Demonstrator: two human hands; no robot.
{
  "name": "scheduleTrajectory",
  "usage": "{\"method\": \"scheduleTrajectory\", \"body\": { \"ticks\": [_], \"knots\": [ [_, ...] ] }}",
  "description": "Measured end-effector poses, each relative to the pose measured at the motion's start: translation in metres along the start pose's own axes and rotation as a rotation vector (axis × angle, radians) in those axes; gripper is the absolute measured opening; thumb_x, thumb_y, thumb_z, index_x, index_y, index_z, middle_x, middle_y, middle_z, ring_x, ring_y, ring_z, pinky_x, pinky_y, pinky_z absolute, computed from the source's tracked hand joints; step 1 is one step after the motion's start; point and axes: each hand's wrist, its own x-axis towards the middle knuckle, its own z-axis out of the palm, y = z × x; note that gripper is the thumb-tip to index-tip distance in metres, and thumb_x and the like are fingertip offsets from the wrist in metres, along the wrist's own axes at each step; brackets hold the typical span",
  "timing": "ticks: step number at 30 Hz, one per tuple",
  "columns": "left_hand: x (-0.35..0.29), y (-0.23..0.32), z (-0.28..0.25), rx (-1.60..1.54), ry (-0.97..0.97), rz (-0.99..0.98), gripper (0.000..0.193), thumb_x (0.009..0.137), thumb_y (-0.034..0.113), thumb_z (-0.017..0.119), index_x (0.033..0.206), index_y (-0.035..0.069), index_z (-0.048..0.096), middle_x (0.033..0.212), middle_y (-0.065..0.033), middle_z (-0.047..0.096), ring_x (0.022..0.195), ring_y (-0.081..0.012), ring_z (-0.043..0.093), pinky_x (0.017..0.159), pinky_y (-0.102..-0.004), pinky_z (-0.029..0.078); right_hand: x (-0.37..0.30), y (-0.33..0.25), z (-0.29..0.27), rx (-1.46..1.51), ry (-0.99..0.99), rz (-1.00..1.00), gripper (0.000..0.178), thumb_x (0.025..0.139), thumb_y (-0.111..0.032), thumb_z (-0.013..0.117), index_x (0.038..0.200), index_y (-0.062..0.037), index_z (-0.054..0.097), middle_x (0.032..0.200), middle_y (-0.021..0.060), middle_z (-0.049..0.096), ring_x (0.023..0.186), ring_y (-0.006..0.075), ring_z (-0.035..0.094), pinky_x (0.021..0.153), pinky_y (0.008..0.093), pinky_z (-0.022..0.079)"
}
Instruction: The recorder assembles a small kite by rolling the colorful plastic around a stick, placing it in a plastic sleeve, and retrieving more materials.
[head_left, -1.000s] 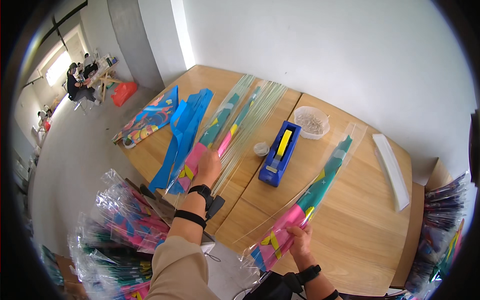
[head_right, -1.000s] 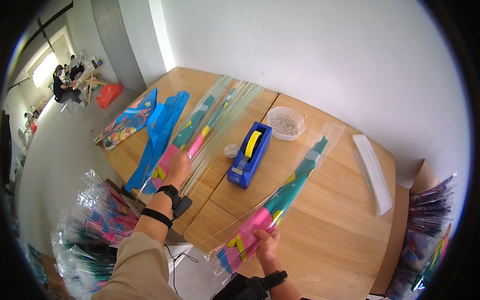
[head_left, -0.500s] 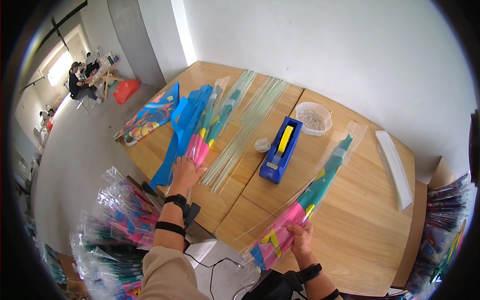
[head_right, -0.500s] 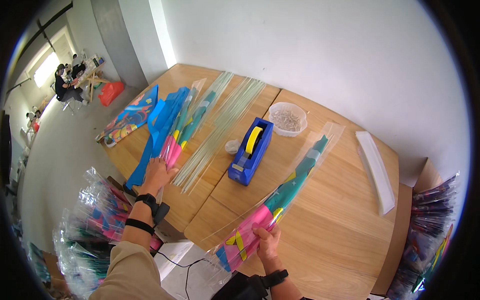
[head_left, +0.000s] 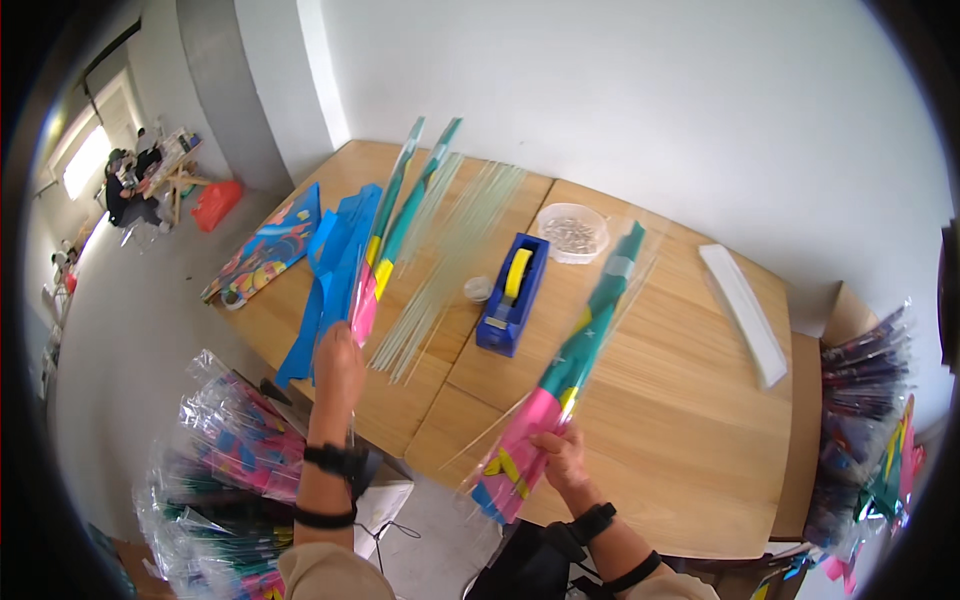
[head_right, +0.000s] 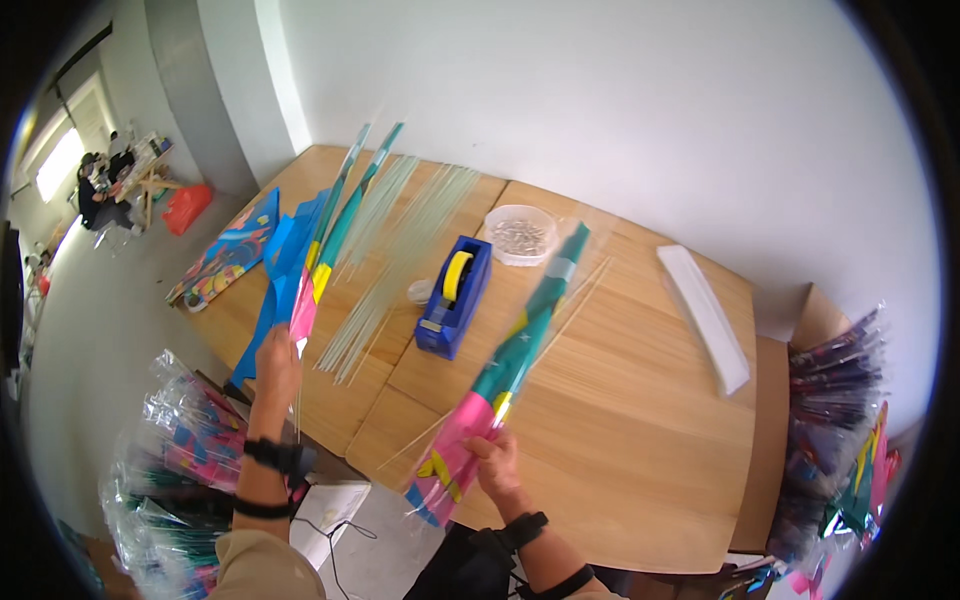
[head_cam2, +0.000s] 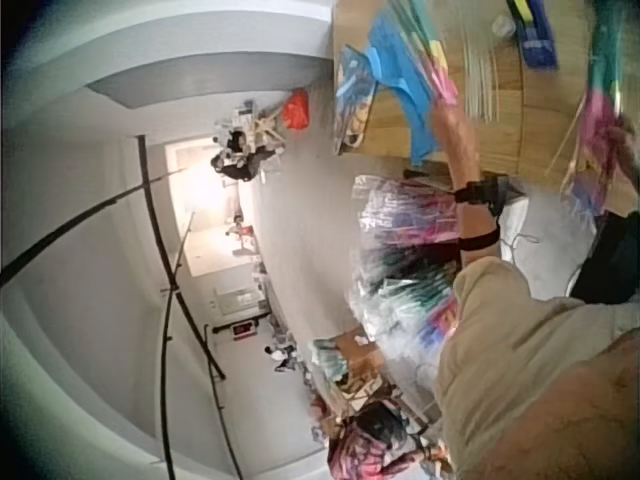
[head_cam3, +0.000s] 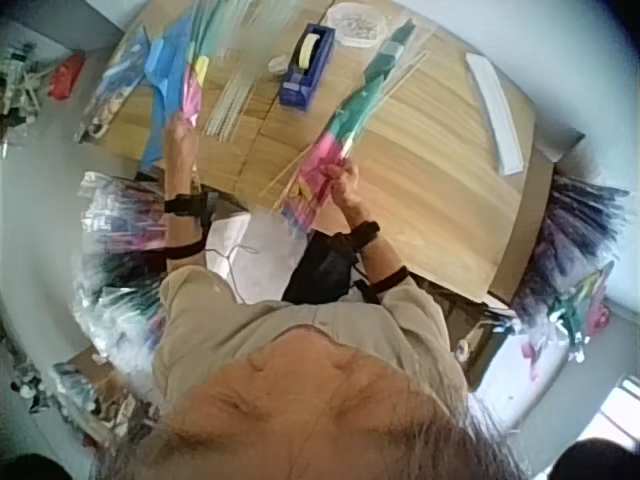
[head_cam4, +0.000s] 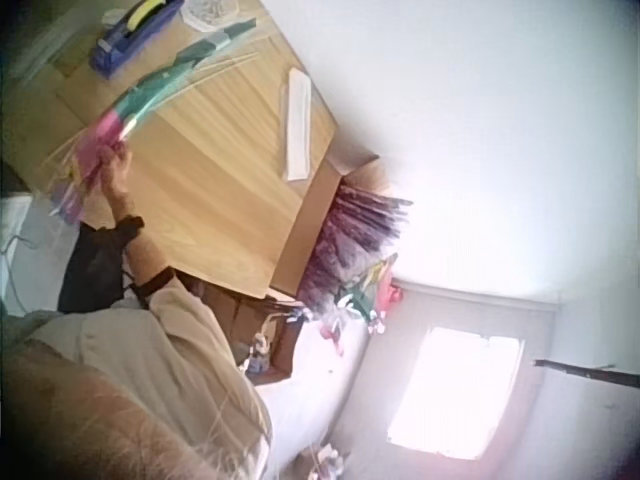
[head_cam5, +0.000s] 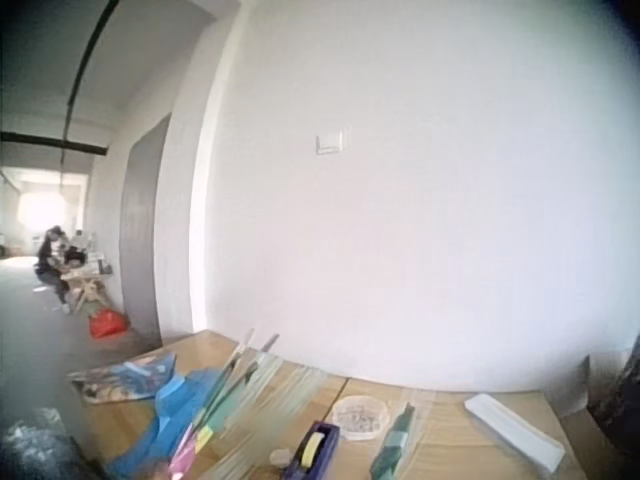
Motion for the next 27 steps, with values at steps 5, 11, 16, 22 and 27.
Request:
{"method": "scheduleTrajectory", "body": {
  "ticks": [5,11,16,22,27],
  "knots": [
    [-0.080,0.106,-0.042,-0.327,-0.087,0.049,0.020,0.083,-0.001,0.046,0.102,-0.004,0.053,0.086,-0.0243,0.056,0.081,-0.0433,0.056,0.071,-0.0473,0.046,-0.030,-0.010,0.037,0.020,-0.106,-0.063,0.029,0.072,0.007,0.055,0.100,0.0005,0.060,0.089,0.0053,0.065,0.079,0.0153,0.062,0.072,0.0283,0.051],
    [-0.189,0.171,-0.048,-0.117,-0.223,0.329,0.042,0.084,0.011,0.053,0.119,-0.012,0.048,0.117,-0.0314,0.051,0.105,-0.0426,0.053,0.091,-0.0450,0.044,-0.087,-0.012,0.066,0.298,-0.387,0.076,0.052,0.082,-0.023,0.071,0.123,0.0030,0.051,0.118,0.0131,0.059,0.113,0.0227,0.055,0.098,0.0345,0.042],
    [-0.214,0.176,-0.090,-0.394,-0.274,0.273,0.045,0.083,0.015,0.059,0.119,-0.011,0.050,0.125,-0.0291,0.048,0.114,-0.0428,0.049,0.097,-0.0457,0.041,-0.117,-0.020,0.066,0.051,-0.240,0.094,0.025,0.081,-0.004,0.061,0.105,0.0047,0.062,0.094,0.0141,0.067,0.088,0.0234,0.066,0.082,0.0351,0.053],
    [-0.221,0.158,-0.149,0.032,0.186,0.277,0.043,0.080,0.009,0.062,0.123,0.008,0.056,0.134,-0.0124,0.049,0.128,-0.0293,0.040,0.106,-0.0481,0.030,-0.127,-0.072,0.084,-0.216,-0.522,-0.018,0.026,0.079,0.001,0.056,0.105,0.0054,0.061,0.092,0.0132,0.067,0.081,0.0209,0.066,0.075,0.0332,0.053],
    [-0.191,0.166,-0.170,0.430,0.316,0.518,0.046,0.089,0.021,0.050,0.135,0.019,0.047,0.140,-0.0020,0.045,0.137,-0.0203,0.029,0.112,-0.0494,0.016,-0.139,-0.108,0.093,-0.776,-0.886,-0.137,0.027,0.081,-0.004,0.060,0.107,0.0017,0.061,0.090,0.0099,0.068,0.077,0.0172,0.064,0.072,0.0291,0.049]
  ]
}}
